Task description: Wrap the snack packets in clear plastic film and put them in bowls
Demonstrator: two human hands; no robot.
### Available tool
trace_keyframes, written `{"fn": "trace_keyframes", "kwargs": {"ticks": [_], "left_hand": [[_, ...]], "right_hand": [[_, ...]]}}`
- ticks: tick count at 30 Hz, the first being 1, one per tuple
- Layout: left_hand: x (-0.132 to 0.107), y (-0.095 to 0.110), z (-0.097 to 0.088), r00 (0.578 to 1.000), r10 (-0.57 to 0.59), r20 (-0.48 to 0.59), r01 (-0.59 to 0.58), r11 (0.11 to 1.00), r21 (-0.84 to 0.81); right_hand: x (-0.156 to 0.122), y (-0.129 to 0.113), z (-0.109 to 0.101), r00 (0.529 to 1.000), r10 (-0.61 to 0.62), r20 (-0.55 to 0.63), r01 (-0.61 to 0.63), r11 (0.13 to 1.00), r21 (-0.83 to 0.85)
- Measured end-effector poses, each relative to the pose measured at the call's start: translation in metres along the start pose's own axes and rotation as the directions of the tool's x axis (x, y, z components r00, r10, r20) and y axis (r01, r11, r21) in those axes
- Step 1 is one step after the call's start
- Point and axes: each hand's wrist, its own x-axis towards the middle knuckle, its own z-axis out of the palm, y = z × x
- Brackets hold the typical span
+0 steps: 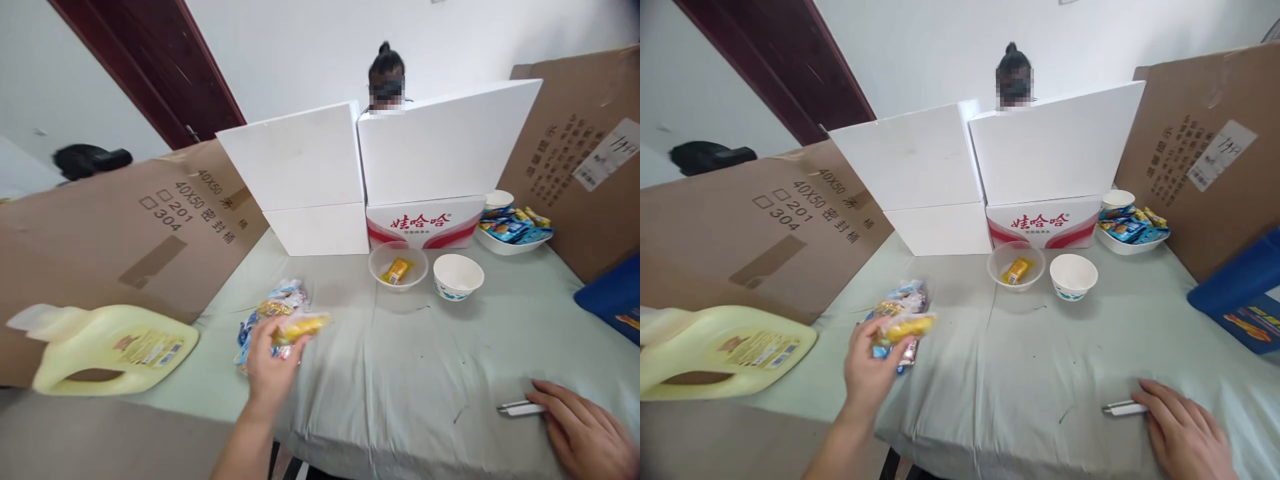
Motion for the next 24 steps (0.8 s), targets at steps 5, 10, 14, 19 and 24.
{"fn": "trace_keyframes", "kwargs": {"ticks": [5, 10, 14, 19, 24], "left_hand": [[-0.055, 0.069, 0.059, 0.83, 0.504, 0.238, -0.399, 0.836, -0.377], [-0.087, 0.074, 0.089, 0.682, 0.611, 0.402, -0.324, 0.745, -0.584], [-0.087, 0.065, 0.087, 0.682, 0.625, 0.379, -0.279, 0.702, -0.656], [-0.088, 0.063, 0.086, 0.723, 0.583, 0.371, -0.207, 0.695, -0.689], [-0.092, 0.057, 0.091, 0.777, 0.482, 0.405, -0.118, 0.743, -0.659]], "right_hand": [[0.01, -0.014, -0.012, 0.997, -0.064, -0.034, 0.062, 0.996, -0.058], [0.013, -0.03, -0.023, 0.997, -0.078, -0.02, 0.079, 0.996, 0.032], [0.03, -0.074, -0.028, 0.993, -0.109, 0.051, 0.093, 0.965, 0.245], [0.064, -0.149, -0.03, 0.952, -0.269, 0.149, 0.189, 0.895, 0.405], [0.066, -0.132, -0.031, 0.909, -0.332, 0.252, 0.215, 0.891, 0.399]]}}
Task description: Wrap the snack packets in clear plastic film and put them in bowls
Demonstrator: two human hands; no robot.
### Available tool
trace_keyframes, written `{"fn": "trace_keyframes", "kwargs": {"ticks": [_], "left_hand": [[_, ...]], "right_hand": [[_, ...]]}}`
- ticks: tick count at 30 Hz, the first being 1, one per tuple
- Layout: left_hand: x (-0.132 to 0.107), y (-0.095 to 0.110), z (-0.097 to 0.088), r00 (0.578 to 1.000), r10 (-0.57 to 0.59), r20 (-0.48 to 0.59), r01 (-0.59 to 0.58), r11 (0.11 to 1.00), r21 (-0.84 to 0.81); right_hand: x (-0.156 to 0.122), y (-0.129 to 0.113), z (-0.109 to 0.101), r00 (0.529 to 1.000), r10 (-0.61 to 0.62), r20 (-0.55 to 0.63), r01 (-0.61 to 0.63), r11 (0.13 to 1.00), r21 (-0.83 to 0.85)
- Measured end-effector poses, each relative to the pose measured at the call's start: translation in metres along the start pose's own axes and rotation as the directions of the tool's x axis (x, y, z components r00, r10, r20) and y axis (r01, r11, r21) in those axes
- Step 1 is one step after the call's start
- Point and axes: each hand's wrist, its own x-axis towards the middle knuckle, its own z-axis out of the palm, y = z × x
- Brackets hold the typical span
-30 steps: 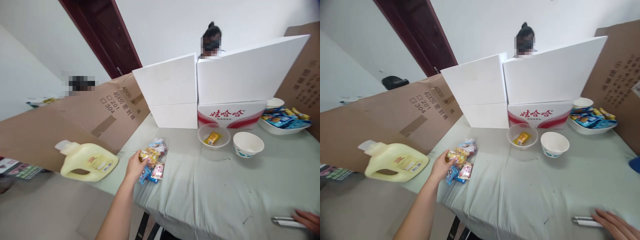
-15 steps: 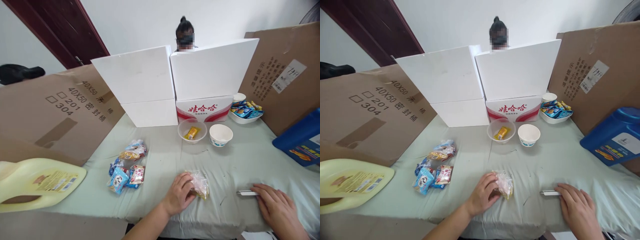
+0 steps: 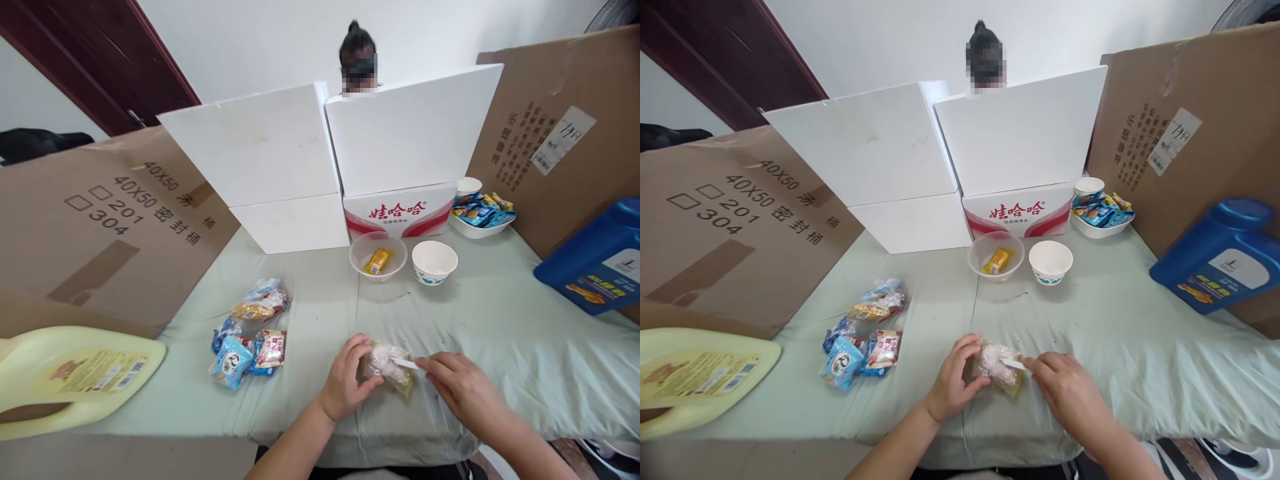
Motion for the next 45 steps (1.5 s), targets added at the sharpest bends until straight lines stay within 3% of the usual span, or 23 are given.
{"fn": "trace_keyframes", "kwargs": {"ticks": [4, 7, 10, 13, 16, 19, 21, 23, 26, 28, 29, 30, 32, 34, 36, 38, 42, 45], "left_hand": [[0.002, -0.005, 0.002, 0.995, -0.075, 0.063, 0.074, 0.997, 0.026], [0.005, -0.004, 0.003, 0.989, -0.13, 0.077, 0.132, 0.991, -0.023], [0.006, 0.0, 0.003, 0.983, -0.177, 0.049, 0.18, 0.981, -0.075], [0.007, 0.006, 0.001, 0.977, -0.213, 0.012, 0.212, 0.968, -0.133], [0.005, 0.011, -0.003, 0.957, -0.289, -0.001, 0.282, 0.934, -0.222], [-0.006, 0.007, -0.009, 0.885, -0.453, -0.106, 0.405, 0.862, -0.303], [-0.018, 0.0, -0.015, 0.803, -0.569, -0.178, 0.492, 0.801, -0.341], [-0.031, -0.007, -0.023, 0.748, -0.625, -0.225, 0.541, 0.77, -0.339], [-0.043, -0.007, -0.036, 0.73, -0.546, -0.411, 0.529, 0.832, -0.166], [-0.04, 0.002, -0.044, 0.744, -0.362, -0.562, 0.466, 0.883, 0.048], [-0.036, 0.008, -0.047, 0.775, -0.249, -0.581, 0.4, 0.905, 0.145], [-0.029, 0.016, -0.049, 0.828, -0.145, -0.541, 0.302, 0.929, 0.214], [-0.012, 0.033, -0.049, 0.947, 0.008, -0.322, 0.08, 0.962, 0.259], [0.006, 0.049, -0.044, 0.997, 0.04, -0.062, -0.021, 0.96, 0.278], [0.018, 0.061, -0.035, 0.996, -0.031, 0.089, -0.004, 0.932, 0.362], [0.016, 0.068, -0.025, 0.982, -0.078, 0.173, -0.002, 0.906, 0.422], [-0.019, 0.07, -0.011, 0.911, 0.059, 0.409, -0.198, 0.931, 0.307], [-0.038, 0.071, -0.008, 0.88, 0.032, 0.473, -0.164, 0.957, 0.239]], "right_hand": [[-0.039, 0.056, -0.013, 0.993, 0.08, -0.084, -0.092, 0.984, -0.15], [-0.052, 0.071, -0.014, 0.965, 0.137, -0.225, -0.189, 0.955, -0.228], [-0.035, 0.042, -0.004, 0.936, 0.151, -0.318, -0.2, 0.971, -0.128], [0.0, -0.011, 0.013, 0.965, 0.094, -0.245, -0.086, 0.995, 0.042], [0.032, -0.05, 0.029, 0.979, 0.067, -0.193, -0.053, 0.996, 0.077], [0.042, -0.051, 0.034, 0.963, 0.098, -0.251, -0.069, 0.99, 0.121], [0.034, -0.035, 0.034, 0.942, 0.139, -0.305, -0.088, 0.981, 0.174], [0.018, -0.015, 0.032, 0.916, 0.2, -0.349, -0.131, 0.969, 0.212], [-0.008, 0.005, 0.028, 0.869, 0.306, -0.389, -0.245, 0.949, 0.2], [-0.018, 0.004, 0.022, 0.822, 0.351, -0.449, -0.308, 0.936, 0.169], [-0.019, -0.001, 0.018, 0.802, 0.344, -0.488, -0.305, 0.939, 0.159], [-0.018, -0.007, 0.014, 0.794, 0.309, -0.524, -0.267, 0.951, 0.155], [-0.008, -0.021, 0.006, 0.826, 0.171, -0.537, -0.112, 0.984, 0.141], [0.007, -0.033, 0.001, 0.899, 0.014, -0.438, 0.034, 0.994, 0.1], [0.019, -0.04, -0.001, 0.957, -0.076, -0.281, 0.087, 0.996, 0.026], [0.023, -0.042, -0.002, 0.981, -0.097, -0.165, 0.093, 0.995, -0.032], [0.001, -0.044, -0.004, 0.993, -0.112, -0.02, 0.113, 0.993, 0.039], [-0.02, -0.048, -0.004, 0.991, -0.12, 0.054, 0.113, 0.987, 0.112]]}}
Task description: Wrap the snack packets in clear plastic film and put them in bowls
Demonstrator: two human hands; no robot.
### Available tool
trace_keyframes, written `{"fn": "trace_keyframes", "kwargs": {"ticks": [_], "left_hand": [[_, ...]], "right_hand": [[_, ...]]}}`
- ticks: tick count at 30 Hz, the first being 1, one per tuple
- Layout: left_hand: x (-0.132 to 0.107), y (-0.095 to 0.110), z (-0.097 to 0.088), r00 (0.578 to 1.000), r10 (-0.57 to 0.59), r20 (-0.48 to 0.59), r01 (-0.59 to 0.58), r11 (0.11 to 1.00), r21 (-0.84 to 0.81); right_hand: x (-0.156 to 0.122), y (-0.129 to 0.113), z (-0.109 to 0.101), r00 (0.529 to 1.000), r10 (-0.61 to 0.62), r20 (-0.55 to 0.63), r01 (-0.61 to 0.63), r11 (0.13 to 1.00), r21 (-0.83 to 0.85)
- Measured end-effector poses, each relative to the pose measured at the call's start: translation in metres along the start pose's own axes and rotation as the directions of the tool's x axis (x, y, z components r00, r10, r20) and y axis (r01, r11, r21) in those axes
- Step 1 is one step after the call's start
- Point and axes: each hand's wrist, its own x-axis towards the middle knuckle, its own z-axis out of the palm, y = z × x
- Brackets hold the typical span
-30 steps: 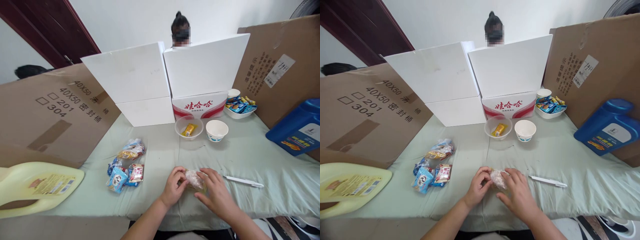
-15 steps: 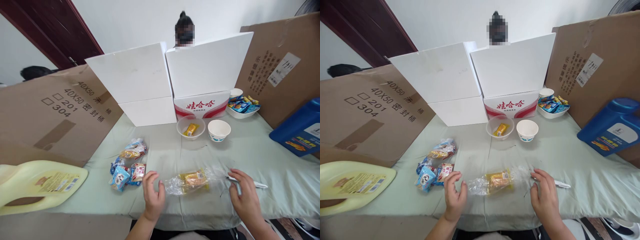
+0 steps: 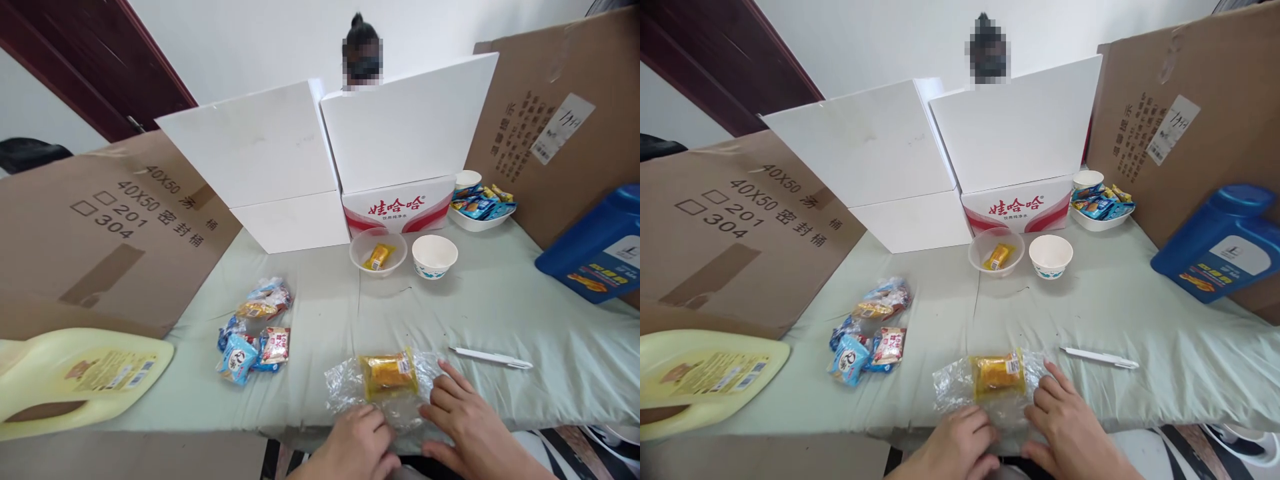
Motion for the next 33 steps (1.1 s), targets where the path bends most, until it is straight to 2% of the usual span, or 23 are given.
{"fn": "trace_keyframes", "kwargs": {"ticks": [2, 4, 7, 9, 12, 15, 20, 24, 27, 30, 33], "left_hand": [[0.001, 0.001, -0.002, 0.994, -0.106, -0.001, 0.106, 0.994, -0.031], [0.01, -0.002, -0.007, 0.983, -0.167, -0.076, 0.167, 0.986, -0.009], [0.025, -0.01, -0.012, 0.958, -0.168, -0.23, 0.198, 0.973, 0.114], [0.033, -0.017, -0.011, 0.947, -0.169, -0.272, 0.219, 0.962, 0.163], [0.041, -0.026, -0.01, 0.951, -0.194, -0.239, 0.23, 0.964, 0.132], [0.048, -0.03, -0.013, 0.959, -0.221, -0.177, 0.238, 0.968, 0.084], [0.058, -0.04, -0.023, 0.957, -0.252, -0.145, 0.265, 0.961, 0.079], [0.06, -0.057, -0.034, 0.958, -0.267, -0.108, 0.279, 0.953, 0.115], [0.062, -0.072, -0.038, 0.965, -0.261, -0.025, 0.261, 0.965, 0.02], [0.065, -0.088, -0.037, 0.922, -0.38, -0.079, 0.381, 0.925, -0.007], [0.066, -0.093, -0.037, 0.824, -0.499, -0.267, 0.527, 0.849, 0.041]], "right_hand": [[-0.006, -0.004, 0.003, 1.0, 0.019, 0.014, -0.019, 1.0, 0.003], [-0.006, -0.008, 0.006, 0.999, 0.048, 0.002, -0.048, 0.999, -0.015], [-0.002, -0.017, 0.007, 0.998, 0.048, -0.035, -0.05, 0.998, -0.04], [0.0, -0.021, 0.006, 0.998, 0.011, -0.069, -0.016, 0.997, -0.071], [0.003, -0.022, 0.011, 0.985, -0.043, -0.168, 0.012, 0.983, -0.181], [0.008, -0.014, 0.022, 0.974, -0.007, -0.228, -0.052, 0.966, -0.252], [0.011, -0.001, 0.032, 0.97, 0.074, -0.232, -0.123, 0.972, -0.203], [0.003, 0.001, 0.021, 0.989, 0.062, -0.131, -0.076, 0.992, -0.104], [-0.001, 0.006, 0.016, 0.992, 0.118, -0.031, -0.12, 0.991, -0.061], [0.001, 0.015, 0.025, 0.97, 0.235, -0.066, -0.241, 0.965, -0.105], [0.005, 0.025, 0.041, 0.942, 0.319, -0.1, -0.333, 0.924, -0.19]]}}
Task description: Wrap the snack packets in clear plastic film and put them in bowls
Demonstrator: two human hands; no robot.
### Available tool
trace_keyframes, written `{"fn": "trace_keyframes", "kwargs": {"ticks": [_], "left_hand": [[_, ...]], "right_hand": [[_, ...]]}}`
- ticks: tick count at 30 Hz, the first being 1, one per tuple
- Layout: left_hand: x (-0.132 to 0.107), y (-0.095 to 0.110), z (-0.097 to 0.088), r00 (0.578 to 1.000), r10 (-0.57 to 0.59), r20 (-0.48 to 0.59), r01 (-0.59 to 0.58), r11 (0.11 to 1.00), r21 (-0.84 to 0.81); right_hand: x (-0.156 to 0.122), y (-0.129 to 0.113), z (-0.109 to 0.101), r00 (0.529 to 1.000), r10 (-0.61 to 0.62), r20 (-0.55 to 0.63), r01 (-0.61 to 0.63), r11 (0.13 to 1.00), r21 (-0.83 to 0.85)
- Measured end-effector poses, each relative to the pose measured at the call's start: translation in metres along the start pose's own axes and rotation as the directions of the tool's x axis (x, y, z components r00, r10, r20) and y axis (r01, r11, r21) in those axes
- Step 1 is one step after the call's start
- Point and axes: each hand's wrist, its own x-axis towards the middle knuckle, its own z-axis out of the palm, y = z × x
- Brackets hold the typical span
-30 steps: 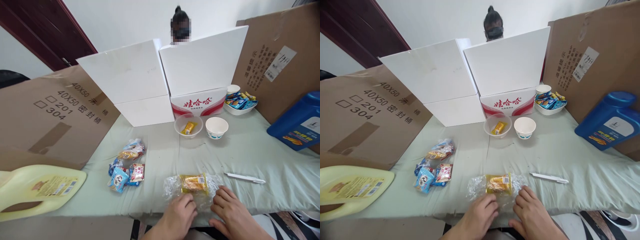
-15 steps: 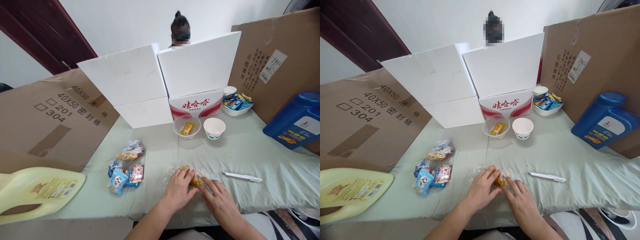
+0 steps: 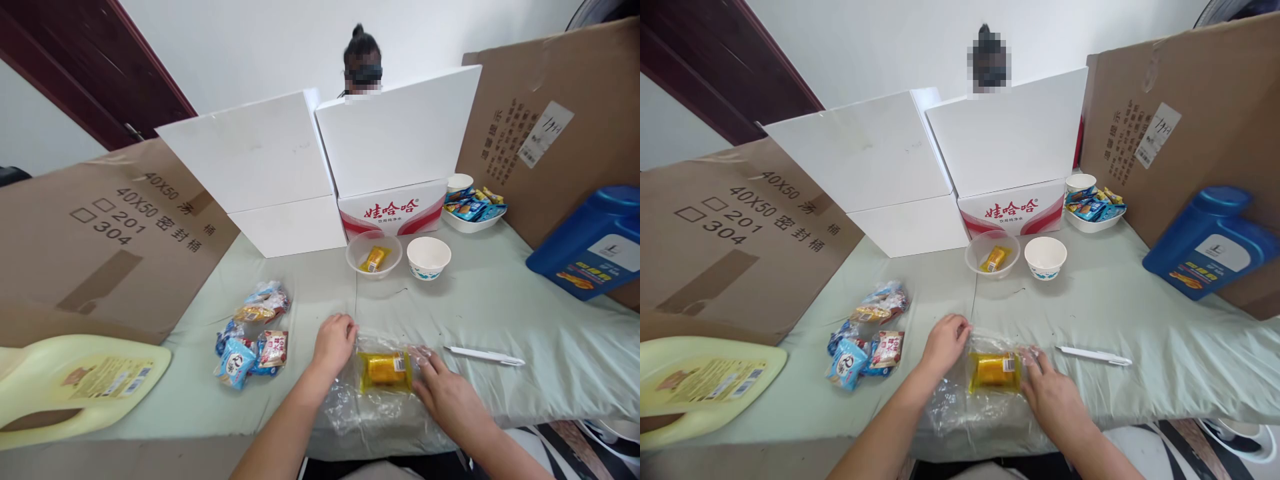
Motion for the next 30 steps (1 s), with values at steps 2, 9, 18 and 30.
{"fn": "trace_keyframes", "kwargs": {"ticks": [2, 9, 18, 30], "left_hand": [[-0.004, 0.006, -0.004, 0.981, -0.016, -0.193, 0.023, 0.999, 0.037], [-0.038, 0.041, -0.006, 0.871, 0.433, 0.234, -0.395, 0.898, -0.192], [0.001, -0.008, -0.042, 0.93, 0.105, 0.351, 0.068, 0.892, -0.446], [0.148, 0.048, -0.046, 0.978, 0.205, 0.042, -0.197, 0.97, -0.139]], "right_hand": [[0.002, 0.0, 0.009, 0.999, 0.033, 0.01, -0.032, 0.999, -0.043], [0.016, -0.008, -0.001, 0.931, 0.188, 0.313, -0.168, 0.982, -0.09], [0.016, -0.01, -0.006, 0.891, 0.225, 0.395, -0.234, 0.972, -0.026], [0.015, -0.008, -0.003, 0.902, 0.21, 0.378, -0.218, 0.976, -0.022]]}}
